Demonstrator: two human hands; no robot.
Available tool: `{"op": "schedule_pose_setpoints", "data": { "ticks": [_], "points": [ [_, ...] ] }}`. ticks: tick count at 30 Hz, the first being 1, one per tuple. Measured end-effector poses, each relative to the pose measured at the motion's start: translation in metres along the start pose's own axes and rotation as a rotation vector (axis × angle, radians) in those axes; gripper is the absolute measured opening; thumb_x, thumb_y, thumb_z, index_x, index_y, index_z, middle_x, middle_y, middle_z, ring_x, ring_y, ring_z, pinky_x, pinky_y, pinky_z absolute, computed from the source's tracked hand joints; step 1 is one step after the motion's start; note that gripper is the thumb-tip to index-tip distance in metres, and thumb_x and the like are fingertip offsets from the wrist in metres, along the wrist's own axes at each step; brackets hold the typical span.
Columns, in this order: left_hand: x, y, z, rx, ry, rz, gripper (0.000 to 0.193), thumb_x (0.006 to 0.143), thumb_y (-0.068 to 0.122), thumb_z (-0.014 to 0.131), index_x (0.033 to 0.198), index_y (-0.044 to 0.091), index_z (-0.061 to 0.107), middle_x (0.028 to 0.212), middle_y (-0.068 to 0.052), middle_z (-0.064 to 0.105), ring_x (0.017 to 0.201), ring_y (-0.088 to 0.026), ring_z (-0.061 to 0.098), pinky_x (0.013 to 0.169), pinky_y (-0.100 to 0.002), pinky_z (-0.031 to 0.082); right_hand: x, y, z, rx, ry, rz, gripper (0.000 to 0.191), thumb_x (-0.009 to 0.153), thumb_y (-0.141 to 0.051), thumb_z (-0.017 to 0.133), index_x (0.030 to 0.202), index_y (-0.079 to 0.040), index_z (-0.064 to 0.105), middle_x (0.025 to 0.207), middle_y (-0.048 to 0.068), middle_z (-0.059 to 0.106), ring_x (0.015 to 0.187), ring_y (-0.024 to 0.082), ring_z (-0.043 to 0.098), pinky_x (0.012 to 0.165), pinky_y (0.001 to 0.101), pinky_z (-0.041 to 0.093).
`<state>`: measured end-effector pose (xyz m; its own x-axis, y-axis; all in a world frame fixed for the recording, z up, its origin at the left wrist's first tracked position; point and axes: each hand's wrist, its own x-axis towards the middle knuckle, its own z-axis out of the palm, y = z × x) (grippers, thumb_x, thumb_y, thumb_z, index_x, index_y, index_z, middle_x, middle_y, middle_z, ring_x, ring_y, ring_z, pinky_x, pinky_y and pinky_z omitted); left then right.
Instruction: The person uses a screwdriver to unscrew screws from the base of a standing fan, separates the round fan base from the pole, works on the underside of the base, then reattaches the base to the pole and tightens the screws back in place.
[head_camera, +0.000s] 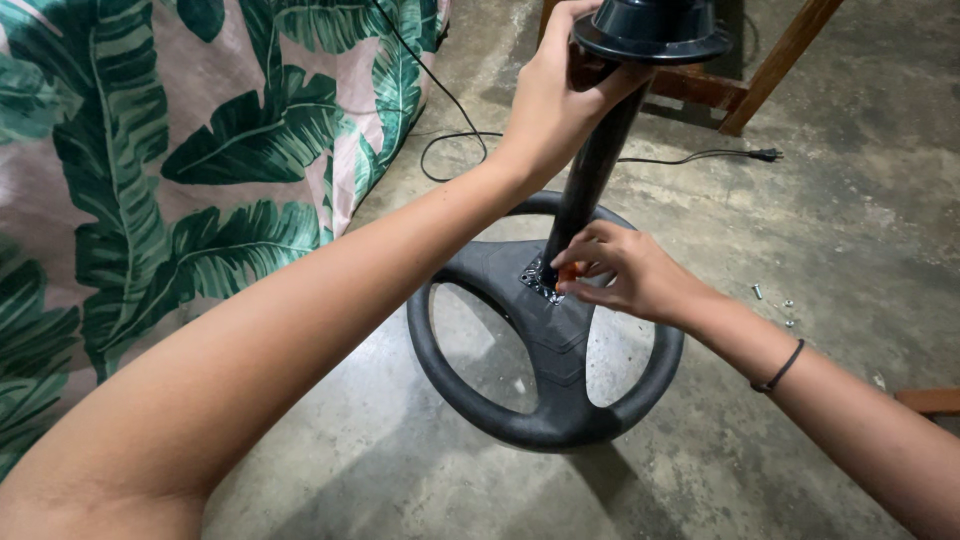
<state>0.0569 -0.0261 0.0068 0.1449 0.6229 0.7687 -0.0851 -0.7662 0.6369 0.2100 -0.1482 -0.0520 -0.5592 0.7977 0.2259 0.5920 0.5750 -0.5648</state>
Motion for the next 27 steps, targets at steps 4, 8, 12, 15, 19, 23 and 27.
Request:
{"op": "schedule_pose_setpoints", "data": {
  "ticks": [4, 8, 12, 15, 19, 23, 27],
  "points": [
    [0.0, 0.0, 0.0, -0.02, -0.007, 0.009, 0.059, 0.093, 0.029, 0.084, 0.136, 0.01, 0.049, 0.113, -0.008, 0.078, 0.105, -0.018, 0.079, 0.088, -0.032, 0.064, 0.0, 0.004, -0.001, -0.194, 0.062, 0.002, 0.026, 0.078, -0.017, 0.087, 0.102, -0.013, 0.079, 0.101, 0.005, 0.072, 0.092, 0.02, 0.076, 0.08, 0.0323, 0.061],
    [-0.001, 0.0, 0.0, -0.017, -0.012, -0.014, 0.059, 0.093, 0.031, 0.084, 0.136, 0.01, 0.049, 0.112, -0.009, 0.079, 0.104, -0.019, 0.08, 0.088, -0.033, 0.064, 0.002, 0.005, 0.0, 0.011, 0.055, 0.034, 0.028, 0.081, -0.012, 0.079, 0.108, -0.01, 0.072, 0.109, 0.003, 0.073, 0.099, 0.017, 0.078, 0.086, 0.0302, 0.061],
    [-0.001, 0.0, -0.002, 0.017, -0.013, 0.007, 0.061, 0.094, 0.034, 0.083, 0.138, 0.01, 0.049, 0.116, -0.01, 0.078, 0.107, -0.02, 0.08, 0.09, -0.033, 0.065, 0.003, -0.003, 0.001, -0.173, 0.112, -0.096, 0.025, 0.075, -0.011, 0.083, 0.1, -0.009, 0.078, 0.111, 0.008, 0.071, 0.096, 0.023, 0.072, 0.081, 0.0355, 0.06],
    [-0.001, 0.0, -0.002, 0.009, -0.018, 0.006, 0.062, 0.094, 0.035, 0.083, 0.138, 0.01, 0.048, 0.117, -0.011, 0.078, 0.108, -0.021, 0.08, 0.091, -0.034, 0.065, 0.003, -0.012, -0.004, -0.298, 0.035, -0.012, 0.029, 0.081, -0.003, 0.076, 0.107, -0.014, 0.081, 0.107, 0.003, 0.072, 0.094, 0.023, 0.073, 0.08, 0.0363, 0.06],
    [-0.002, 0.002, -0.003, 0.012, -0.017, 0.016, 0.061, 0.095, 0.036, 0.083, 0.138, 0.009, 0.048, 0.117, -0.011, 0.078, 0.108, -0.021, 0.08, 0.093, -0.035, 0.064, 0.004, -0.018, -0.007, -0.145, -0.065, 0.128, 0.021, 0.081, -0.009, 0.076, 0.101, -0.006, 0.072, 0.103, 0.006, 0.067, 0.089, 0.021, 0.073, 0.073, 0.0341, 0.06],
    [-0.002, 0.004, -0.003, 0.0, -0.028, -0.035, 0.062, 0.094, 0.037, 0.082, 0.138, 0.009, 0.048, 0.114, -0.01, 0.08, 0.106, -0.02, 0.081, 0.092, -0.034, 0.064, 0.009, -0.015, -0.002, -0.213, -0.014, 0.195, 0.036, 0.077, -0.017, 0.087, 0.102, -0.004, 0.064, 0.096, 0.008, 0.068, 0.085, 0.022, 0.072, 0.076, 0.0351, 0.058],
    [-0.001, 0.004, -0.003, 0.012, -0.014, -0.028, 0.061, 0.094, 0.037, 0.083, 0.136, 0.009, 0.049, 0.114, -0.011, 0.079, 0.106, -0.02, 0.081, 0.091, -0.034, 0.064, 0.01, -0.009, 0.0, 0.047, 0.005, 0.15, 0.041, 0.074, -0.013, 0.086, 0.101, -0.003, 0.056, 0.103, 0.005, 0.065, 0.092, 0.015, 0.076, 0.076, 0.0278, 0.063]
  ]
}}
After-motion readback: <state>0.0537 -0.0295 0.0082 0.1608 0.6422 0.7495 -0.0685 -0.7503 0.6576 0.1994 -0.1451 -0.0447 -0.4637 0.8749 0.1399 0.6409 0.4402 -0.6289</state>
